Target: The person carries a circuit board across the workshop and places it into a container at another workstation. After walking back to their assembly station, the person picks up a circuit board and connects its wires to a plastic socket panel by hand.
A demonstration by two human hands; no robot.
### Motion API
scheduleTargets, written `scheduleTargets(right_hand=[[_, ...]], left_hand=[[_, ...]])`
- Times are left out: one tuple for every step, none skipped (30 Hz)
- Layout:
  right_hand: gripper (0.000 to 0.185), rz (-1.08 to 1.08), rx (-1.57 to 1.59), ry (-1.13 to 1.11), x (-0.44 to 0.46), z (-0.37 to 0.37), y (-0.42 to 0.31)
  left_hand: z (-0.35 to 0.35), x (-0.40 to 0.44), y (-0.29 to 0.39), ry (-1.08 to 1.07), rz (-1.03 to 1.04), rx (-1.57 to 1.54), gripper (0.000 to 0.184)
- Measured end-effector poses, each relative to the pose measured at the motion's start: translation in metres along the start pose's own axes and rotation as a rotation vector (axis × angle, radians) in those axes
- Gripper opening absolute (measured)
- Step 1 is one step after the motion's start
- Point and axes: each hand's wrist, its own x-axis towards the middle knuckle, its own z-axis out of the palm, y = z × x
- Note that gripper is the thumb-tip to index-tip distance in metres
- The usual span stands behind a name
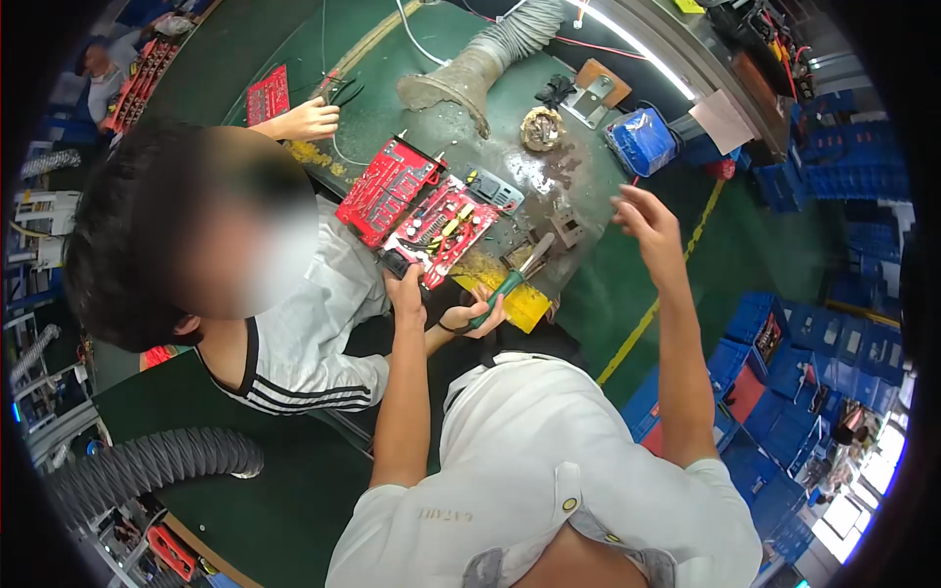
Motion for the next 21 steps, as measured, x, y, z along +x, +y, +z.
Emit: scheduleTargets(right_hand=[[0.033, 0.041, 0.004, 0.050, -0.011, -0.014, 0.002], [0.033, 0.082, 0.010, 0.097, -0.022, -0.026, 0.005], [0.032, 0.100, -0.014, 0.142, -0.034, -0.036, 0.008], [0.032, 0.124, 0.005, 0.174, -0.044, -0.045, 0.013], [0.031, 0.146, 0.025, 0.205, -0.053, -0.054, 0.021], [0.030, 0.166, 0.048, 0.232, -0.060, -0.061, 0.027], [0.030, 0.178, 0.059, 0.255, -0.065, -0.065, 0.030], [0.030, 0.193, 0.071, 0.273, -0.070, -0.067, 0.033], [0.029, 0.210, 0.083, 0.290, -0.076, -0.068, 0.036], [0.029, 0.225, 0.093, 0.283, -0.080, -0.070, 0.038], [0.029, 0.232, 0.105, 0.279, -0.082, -0.072, 0.039], [0.029, 0.234, 0.116, 0.272, -0.083, -0.072, 0.040], [0.030, 0.245, 0.092, 0.270, -0.085, -0.071, 0.036], [0.031, 0.234, 0.068, 0.258, -0.087, -0.070, 0.028], [0.031, 0.212, 0.056, 0.236, -0.086, -0.066, 0.020], [0.032, 0.215, 0.076, 0.245, -0.083, -0.063, 0.019], [0.032, 0.191, -0.001, 0.213, -0.079, -0.068, 0.026], [0.030, 0.188, 0.023, 0.171, -0.074, -0.069, 0.026], [0.029, 0.157, 0.007, 0.135, -0.070, -0.069, 0.024], [0.028, 0.127, 0.014, 0.086, -0.062, -0.064, 0.018], [0.028, 0.100, 0.015, 0.046, -0.059, -0.062, 0.011]], left_hand=[[0.000, 0.005, -0.005, 0.011, 0.017, -0.015, 0.044], [-0.001, 0.007, -0.008, 0.013, 0.005, 0.008, 0.045], [-0.003, 0.008, -0.009, 0.015, -0.007, 0.032, 0.046], [-0.003, 0.009, -0.010, 0.017, -0.018, 0.058, 0.047], [-0.002, 0.010, -0.013, 0.012, -0.026, 0.035, 0.048], [-0.001, 0.012, -0.015, 0.009, -0.031, 0.013, 0.049], [-0.005, 0.016, -0.022, 0.012, -0.031, -0.008, 0.050], [-0.011, 0.024, -0.033, 0.017, -0.008, 0.043, 0.054], [0.002, 0.016, -0.024, 0.056, 0.043, 0.003, 0.048], [0.013, 0.011, -0.017, 0.093, 0.098, -0.041, 0.043], [0.004, 0.018, -0.027, 0.064, 0.043, 0.028, 0.055], [0.001, 0.024, -0.038, 0.068, 0.083, 0.051, 0.053], [0.003, 0.022, -0.032, 0.050, 0.019, 0.095, 0.050], [0.004, 0.018, -0.025, 0.035, -0.032, 0.138, 0.048], [0.003, 0.018, -0.027, 0.080, -0.083, 0.149, 0.040], [-0.012, 0.035, -0.059, 0.101, 0.018, 0.172, 0.040], [-0.033, 0.056, -0.094, 0.151, 0.001, 0.395, 0.047], [0.000, 0.009, -0.005, 0.026, -0.020, 0.451, 0.054], [-0.012, 0.014, -0.014, 0.045, 0.019, 0.547, 0.055], [-0.029, 0.022, -0.033, 0.054, 0.049, 0.638, 0.056], [-0.045, 0.022, -0.041, 0.084, 0.081, 0.674, 0.058]])
